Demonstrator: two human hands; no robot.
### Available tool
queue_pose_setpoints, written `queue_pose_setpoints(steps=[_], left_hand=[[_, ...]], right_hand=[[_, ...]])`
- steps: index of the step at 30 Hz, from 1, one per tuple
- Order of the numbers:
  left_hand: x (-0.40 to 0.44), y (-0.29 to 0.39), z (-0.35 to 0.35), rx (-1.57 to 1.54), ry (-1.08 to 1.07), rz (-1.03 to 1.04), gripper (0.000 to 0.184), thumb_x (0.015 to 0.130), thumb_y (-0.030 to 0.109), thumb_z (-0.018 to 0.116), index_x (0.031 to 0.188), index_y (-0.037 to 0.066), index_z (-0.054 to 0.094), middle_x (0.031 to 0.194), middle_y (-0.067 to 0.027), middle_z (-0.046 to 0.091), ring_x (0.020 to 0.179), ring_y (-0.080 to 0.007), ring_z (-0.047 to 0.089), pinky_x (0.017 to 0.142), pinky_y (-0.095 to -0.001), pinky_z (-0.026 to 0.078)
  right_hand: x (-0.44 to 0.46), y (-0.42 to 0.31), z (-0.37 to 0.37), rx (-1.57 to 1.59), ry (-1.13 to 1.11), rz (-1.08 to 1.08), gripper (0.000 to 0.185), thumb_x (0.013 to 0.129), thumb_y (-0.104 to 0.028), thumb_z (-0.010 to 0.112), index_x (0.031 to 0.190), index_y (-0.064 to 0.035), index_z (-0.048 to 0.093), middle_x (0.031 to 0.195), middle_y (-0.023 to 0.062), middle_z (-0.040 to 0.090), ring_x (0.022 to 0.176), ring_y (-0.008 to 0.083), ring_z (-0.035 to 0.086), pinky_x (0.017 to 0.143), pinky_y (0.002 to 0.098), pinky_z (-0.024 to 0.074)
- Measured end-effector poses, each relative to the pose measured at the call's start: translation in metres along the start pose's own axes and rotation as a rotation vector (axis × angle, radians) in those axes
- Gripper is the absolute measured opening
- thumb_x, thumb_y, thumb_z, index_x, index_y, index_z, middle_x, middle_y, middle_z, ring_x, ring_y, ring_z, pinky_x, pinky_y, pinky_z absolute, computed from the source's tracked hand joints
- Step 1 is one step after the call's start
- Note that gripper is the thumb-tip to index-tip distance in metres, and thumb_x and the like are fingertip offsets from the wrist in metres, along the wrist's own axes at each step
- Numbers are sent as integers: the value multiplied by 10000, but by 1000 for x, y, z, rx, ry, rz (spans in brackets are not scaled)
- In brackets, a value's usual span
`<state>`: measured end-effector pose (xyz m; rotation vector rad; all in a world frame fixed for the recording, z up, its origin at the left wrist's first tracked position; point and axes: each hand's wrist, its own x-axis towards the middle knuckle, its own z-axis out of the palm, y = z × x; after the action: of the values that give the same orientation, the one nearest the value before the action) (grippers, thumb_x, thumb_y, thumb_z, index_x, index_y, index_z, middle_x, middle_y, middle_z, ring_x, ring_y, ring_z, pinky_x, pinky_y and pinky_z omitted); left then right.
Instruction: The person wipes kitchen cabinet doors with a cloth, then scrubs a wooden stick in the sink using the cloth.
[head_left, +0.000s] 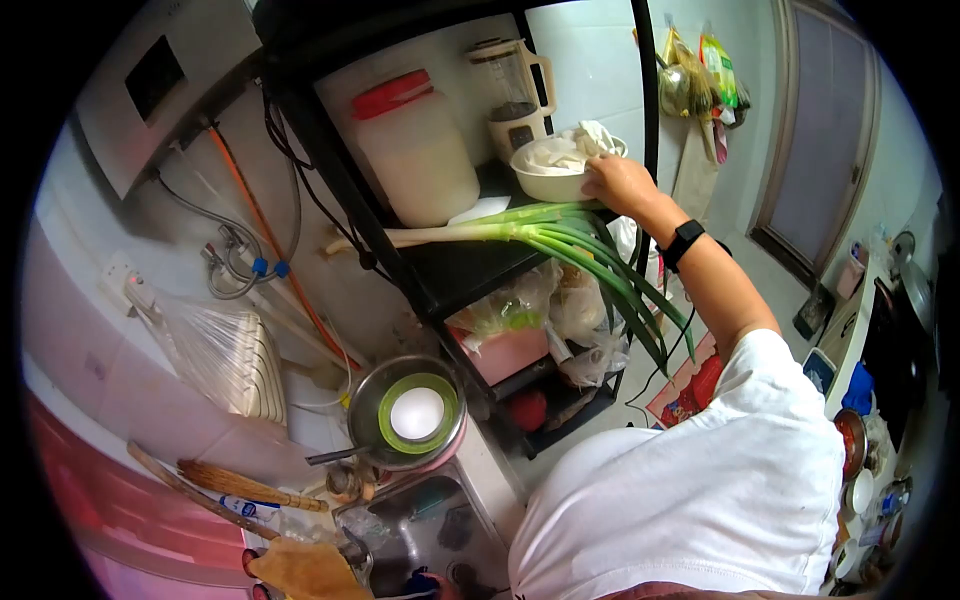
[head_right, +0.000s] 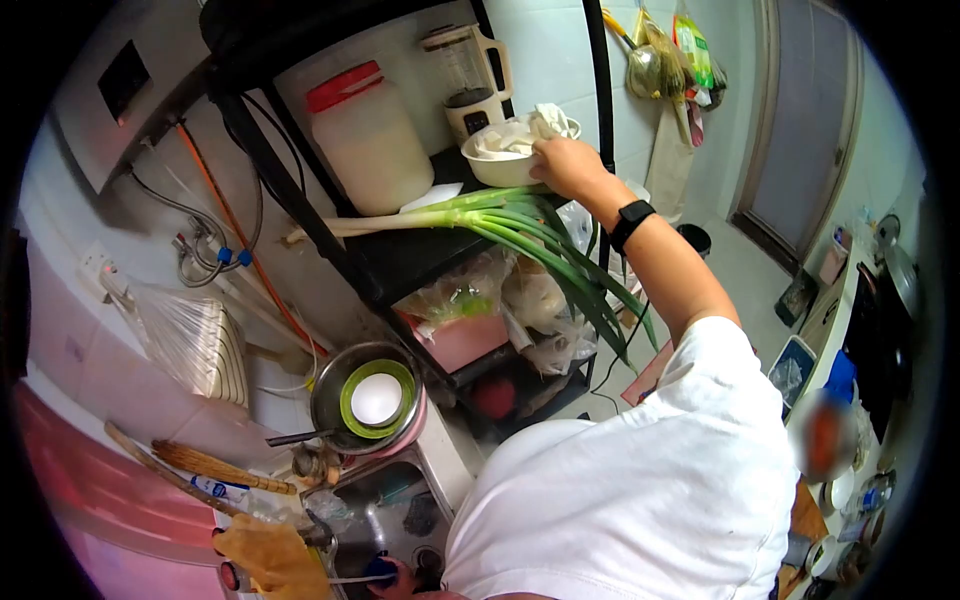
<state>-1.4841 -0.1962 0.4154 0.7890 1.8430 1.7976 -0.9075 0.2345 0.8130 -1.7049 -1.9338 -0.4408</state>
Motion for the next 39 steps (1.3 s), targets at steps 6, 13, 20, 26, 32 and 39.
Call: queue_pose_setpoints(steps=[6,13,20,26,32,39], left_hand=[[23,-24,7,-58,36,-37,266,829,186,656,1061,60,620,1011,-79,619,911,-164,578,818,-300,491],[50,-101,-5,-440,155,-163,313,752,239,707,995,72,603,930,-71,595,852,-188,565,752,-337,476],[36,-59,-26,-1586,345,-739,517,667,292,783,1048,44,536,859,-91,542,825,-226,541,781,-412,476],[34,-39,-15,-1547,515,-620,457,761,269,720,1102,23,541,943,-140,523,905,-293,527,883,-497,470],[35,-27,7,-1589,464,-609,585,725,272,745,1188,26,484,1013,-147,507,922,-308,531,886,-503,452],[42,-41,21,-1603,401,-685,645,678,290,776,1167,-3,474,991,-163,536,877,-311,557,853,-480,468]], right_hand=[[1,-6,-4,110,143,-109,260,774,-255,692,918,-53,612,873,173,633,862,378,615,743,462,487],[17,-15,-5,68,-19,-94,313,777,-265,697,988,-50,613,931,166,621,914,376,607,773,448,489],[-44,-45,-35,112,2,45,760,717,-562,742,1157,25,545,1085,209,608,1002,376,598,851,433,483],[-96,-43,14,382,-97,50,1084,644,-530,815,1444,-19,293,1300,275,481,1228,388,476,1047,417,376],[-111,-53,50,922,-31,40,1055,671,-295,856,1492,-81,229,1479,190,328,1371,309,327,1128,393,258],[-110,-74,-12,742,-98,-1,885,730,-115,770,1467,-112,280,1320,182,501,1212,279,502,1023,354,394]])
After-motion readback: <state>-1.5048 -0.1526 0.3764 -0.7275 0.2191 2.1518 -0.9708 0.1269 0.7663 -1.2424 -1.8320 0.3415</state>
